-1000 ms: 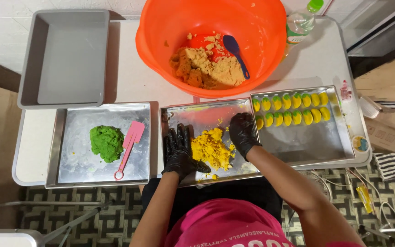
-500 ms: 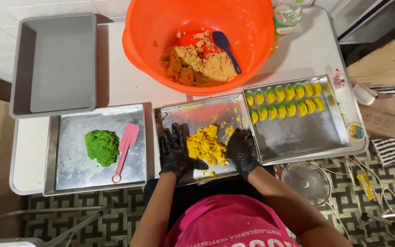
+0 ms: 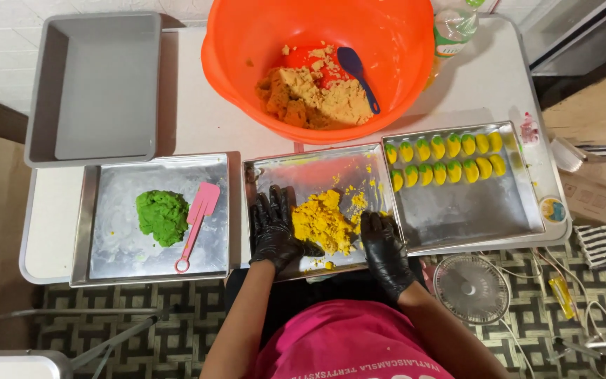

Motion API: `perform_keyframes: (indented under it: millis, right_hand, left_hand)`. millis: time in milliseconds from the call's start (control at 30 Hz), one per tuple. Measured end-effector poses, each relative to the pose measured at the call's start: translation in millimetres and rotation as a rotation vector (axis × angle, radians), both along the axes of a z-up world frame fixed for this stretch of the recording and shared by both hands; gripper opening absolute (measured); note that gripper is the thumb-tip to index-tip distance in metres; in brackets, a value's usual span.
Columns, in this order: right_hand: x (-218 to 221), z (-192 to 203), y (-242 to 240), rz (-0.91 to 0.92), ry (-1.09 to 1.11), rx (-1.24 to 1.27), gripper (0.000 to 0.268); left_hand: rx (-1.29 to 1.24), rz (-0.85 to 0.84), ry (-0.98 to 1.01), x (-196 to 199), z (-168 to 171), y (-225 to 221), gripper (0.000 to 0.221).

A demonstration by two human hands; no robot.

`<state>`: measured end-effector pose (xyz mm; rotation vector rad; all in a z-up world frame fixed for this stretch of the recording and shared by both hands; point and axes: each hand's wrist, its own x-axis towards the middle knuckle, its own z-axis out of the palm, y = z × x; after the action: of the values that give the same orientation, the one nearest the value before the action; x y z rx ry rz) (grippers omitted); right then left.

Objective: Shaping small portions of yellow dough into uniform units and placing them on a metal tray.

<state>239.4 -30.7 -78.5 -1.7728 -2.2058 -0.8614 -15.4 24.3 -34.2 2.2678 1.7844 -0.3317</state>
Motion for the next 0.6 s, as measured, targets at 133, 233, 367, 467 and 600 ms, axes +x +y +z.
perform_keyframes:
  millis: [133,233,367,467,600]
  right_hand:
    - [-1,-49,10,0.054,0.077,-0.018,0.047]
    - [-1,-25,8,0.089,0.19,-0.248,0.051]
    - [22,-55,45,0.192,0.202,-0.227,0.043]
    - [14,-80,58,0.083,0.778,-0.396,0.052]
    - [1,-77,80,-0.152,1.84,-0.554,0.069]
  left_hand:
    - [-0.019,-0.003,-0.078,-5,-13,1,0.143]
    - [-0.031,0.007,-0.128,-5,9,-2,0.139]
    - [-0.04,0.019,-0.157,-3,22,0,0.141]
    - [-0.044,0.02,-0.138,-4,23,-2,0.143]
    - [-0.148,0.1,-0.331,-2,34,2,0.147]
